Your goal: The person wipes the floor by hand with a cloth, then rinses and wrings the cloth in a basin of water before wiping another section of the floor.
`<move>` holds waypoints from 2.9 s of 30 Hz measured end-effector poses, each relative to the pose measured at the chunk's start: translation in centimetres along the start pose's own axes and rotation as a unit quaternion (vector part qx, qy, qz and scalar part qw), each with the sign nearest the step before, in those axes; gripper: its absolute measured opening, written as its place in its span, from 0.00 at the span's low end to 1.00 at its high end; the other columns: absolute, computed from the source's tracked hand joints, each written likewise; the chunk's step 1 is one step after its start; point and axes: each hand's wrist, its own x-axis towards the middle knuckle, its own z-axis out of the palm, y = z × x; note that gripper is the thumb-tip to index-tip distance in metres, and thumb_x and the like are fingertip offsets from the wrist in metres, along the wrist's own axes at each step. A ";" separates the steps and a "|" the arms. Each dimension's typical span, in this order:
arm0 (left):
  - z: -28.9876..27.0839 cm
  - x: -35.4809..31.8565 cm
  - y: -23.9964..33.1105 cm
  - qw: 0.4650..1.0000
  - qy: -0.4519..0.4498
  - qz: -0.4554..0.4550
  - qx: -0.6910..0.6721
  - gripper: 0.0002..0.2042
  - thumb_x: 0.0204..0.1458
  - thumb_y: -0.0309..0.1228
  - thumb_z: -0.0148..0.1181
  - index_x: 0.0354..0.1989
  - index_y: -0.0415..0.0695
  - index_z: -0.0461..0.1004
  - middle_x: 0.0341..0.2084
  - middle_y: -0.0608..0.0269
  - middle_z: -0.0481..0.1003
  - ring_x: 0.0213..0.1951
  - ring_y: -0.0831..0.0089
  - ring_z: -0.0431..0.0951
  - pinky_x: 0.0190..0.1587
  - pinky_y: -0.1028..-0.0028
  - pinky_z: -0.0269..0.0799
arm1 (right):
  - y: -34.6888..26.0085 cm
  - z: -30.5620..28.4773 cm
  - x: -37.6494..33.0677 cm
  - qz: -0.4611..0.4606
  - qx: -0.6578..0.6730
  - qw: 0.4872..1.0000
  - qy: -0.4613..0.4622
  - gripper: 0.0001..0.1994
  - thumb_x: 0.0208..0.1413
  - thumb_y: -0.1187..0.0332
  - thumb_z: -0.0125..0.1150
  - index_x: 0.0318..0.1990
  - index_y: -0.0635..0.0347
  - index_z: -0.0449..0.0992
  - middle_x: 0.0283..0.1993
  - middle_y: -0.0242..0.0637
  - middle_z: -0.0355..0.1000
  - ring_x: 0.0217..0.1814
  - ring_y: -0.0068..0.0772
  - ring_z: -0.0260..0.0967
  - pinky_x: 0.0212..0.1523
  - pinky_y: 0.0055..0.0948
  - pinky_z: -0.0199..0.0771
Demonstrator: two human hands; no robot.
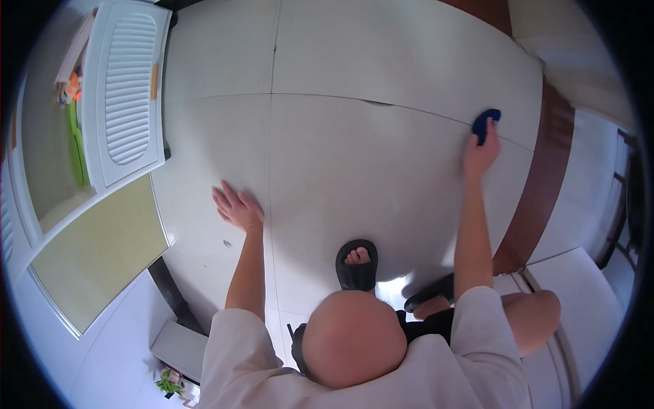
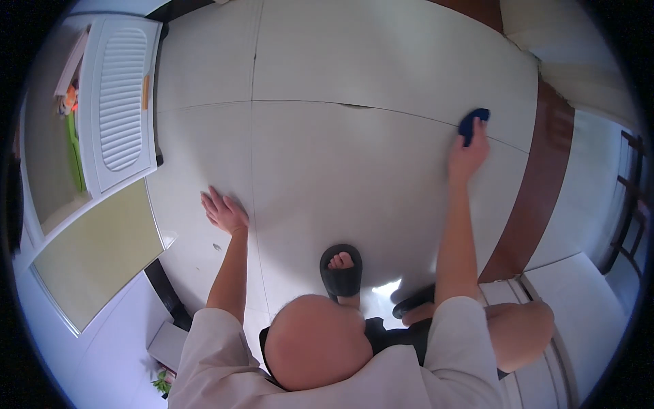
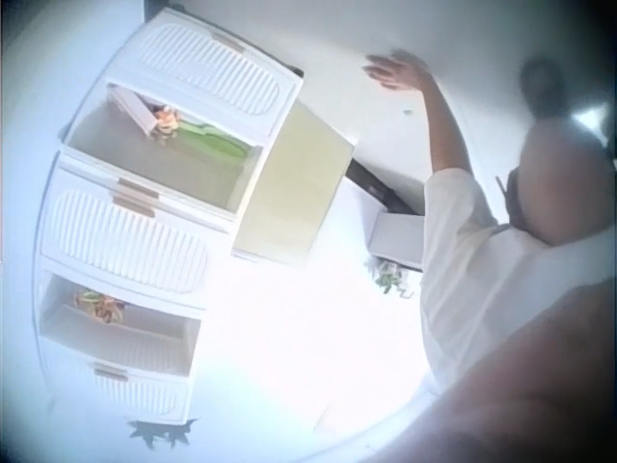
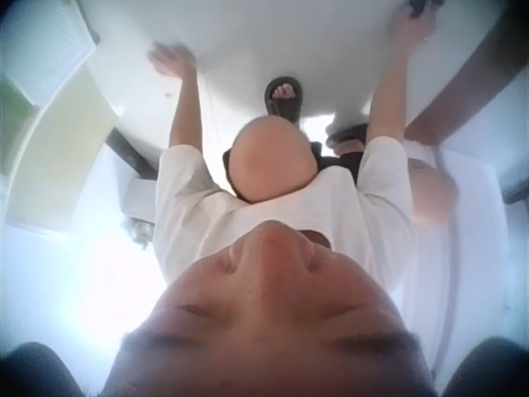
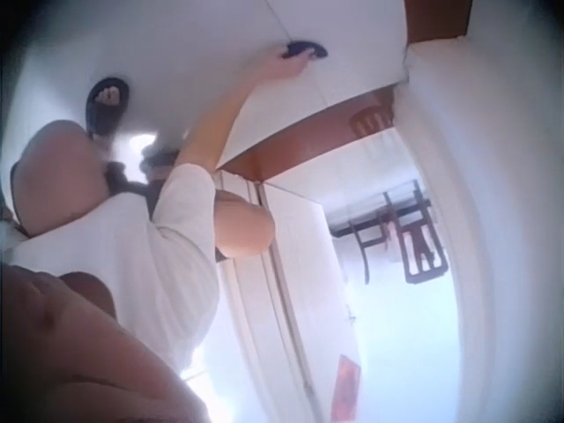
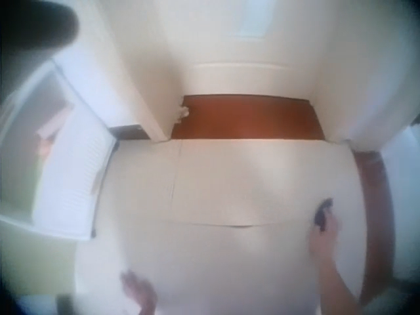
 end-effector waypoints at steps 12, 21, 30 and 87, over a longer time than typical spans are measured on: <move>-0.5 0.0 -0.4 1.000 -0.001 0.000 0.007 0.31 0.68 0.51 0.38 0.78 0.57 0.56 0.79 0.53 0.49 0.79 0.55 0.44 0.77 0.47 0.35 | -33.2 10.0 -19.2 -0.314 0.215 0.881 -0.281 0.30 0.47 0.71 0.65 0.63 0.47 0.76 0.71 0.39 0.68 0.65 0.49 0.69 0.60 0.51 0.73; -0.9 0.3 0.6 0.999 -0.023 -0.024 -0.017 0.31 0.66 0.49 0.42 0.78 0.58 0.55 0.80 0.55 0.46 0.80 0.55 0.42 0.77 0.49 0.31 | -21.4 14.3 4.7 -0.133 0.150 0.974 -0.104 0.32 0.50 0.78 0.58 0.67 0.54 0.72 0.70 0.46 0.69 0.70 0.52 0.64 0.72 0.47 0.61; -1.6 0.4 -0.6 0.998 -0.055 -0.042 -0.014 0.32 0.64 0.50 0.44 0.78 0.59 0.56 0.80 0.52 0.44 0.80 0.55 0.40 0.78 0.47 0.31 | -33.7 15.9 -9.3 -0.338 0.283 0.856 -0.269 0.31 0.39 0.78 0.66 0.57 0.52 0.78 0.55 0.43 0.77 0.61 0.51 0.72 0.60 0.52 0.72; -1.5 0.6 -0.4 0.990 -0.112 -0.071 -0.036 0.32 0.62 0.55 0.42 0.75 0.61 0.61 0.79 0.53 0.47 0.79 0.52 0.45 0.77 0.45 0.32 | -53.0 33.1 2.0 -0.441 0.196 0.841 -0.244 0.23 0.49 0.76 0.64 0.56 0.58 0.77 0.59 0.48 0.73 0.63 0.54 0.70 0.64 0.48 0.71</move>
